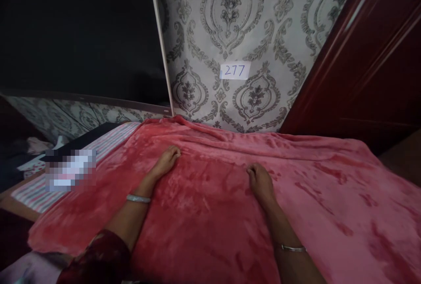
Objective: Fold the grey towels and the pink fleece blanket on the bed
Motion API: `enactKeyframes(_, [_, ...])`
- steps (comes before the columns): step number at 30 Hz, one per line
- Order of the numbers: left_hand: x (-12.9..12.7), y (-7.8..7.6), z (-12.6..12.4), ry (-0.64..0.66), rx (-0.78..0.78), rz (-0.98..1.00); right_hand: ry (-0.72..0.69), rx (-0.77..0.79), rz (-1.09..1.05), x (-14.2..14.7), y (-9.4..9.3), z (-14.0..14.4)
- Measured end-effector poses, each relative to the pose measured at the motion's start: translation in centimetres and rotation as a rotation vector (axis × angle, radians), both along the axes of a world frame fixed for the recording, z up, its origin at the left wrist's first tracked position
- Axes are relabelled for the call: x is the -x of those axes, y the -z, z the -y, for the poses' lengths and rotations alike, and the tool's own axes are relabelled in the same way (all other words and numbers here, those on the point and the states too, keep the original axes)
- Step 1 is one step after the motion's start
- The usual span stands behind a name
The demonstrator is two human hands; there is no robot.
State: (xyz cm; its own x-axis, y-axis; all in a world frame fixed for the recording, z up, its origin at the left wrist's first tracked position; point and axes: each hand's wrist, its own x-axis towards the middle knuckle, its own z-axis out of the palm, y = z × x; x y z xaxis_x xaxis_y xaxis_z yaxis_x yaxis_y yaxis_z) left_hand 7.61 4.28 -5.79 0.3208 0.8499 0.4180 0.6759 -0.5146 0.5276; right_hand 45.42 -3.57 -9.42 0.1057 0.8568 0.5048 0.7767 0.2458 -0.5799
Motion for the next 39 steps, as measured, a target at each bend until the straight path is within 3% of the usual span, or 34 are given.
enactKeyframes(9, [0.0,0.1,-0.1,-0.010,0.002,0.031,-0.028,0.050,-0.045,0.2,-0.1,0.0])
enactKeyframes(18, [0.2,-1.3,0.6,-0.014,-0.025,0.041,-0.022,-0.001,-0.105,0.1,-1.2,0.7])
enactKeyframes(39, [-0.2,-0.9,0.0,-0.011,-0.006,0.000,-0.115,0.087,-0.124,-0.2,-1.0,0.5])
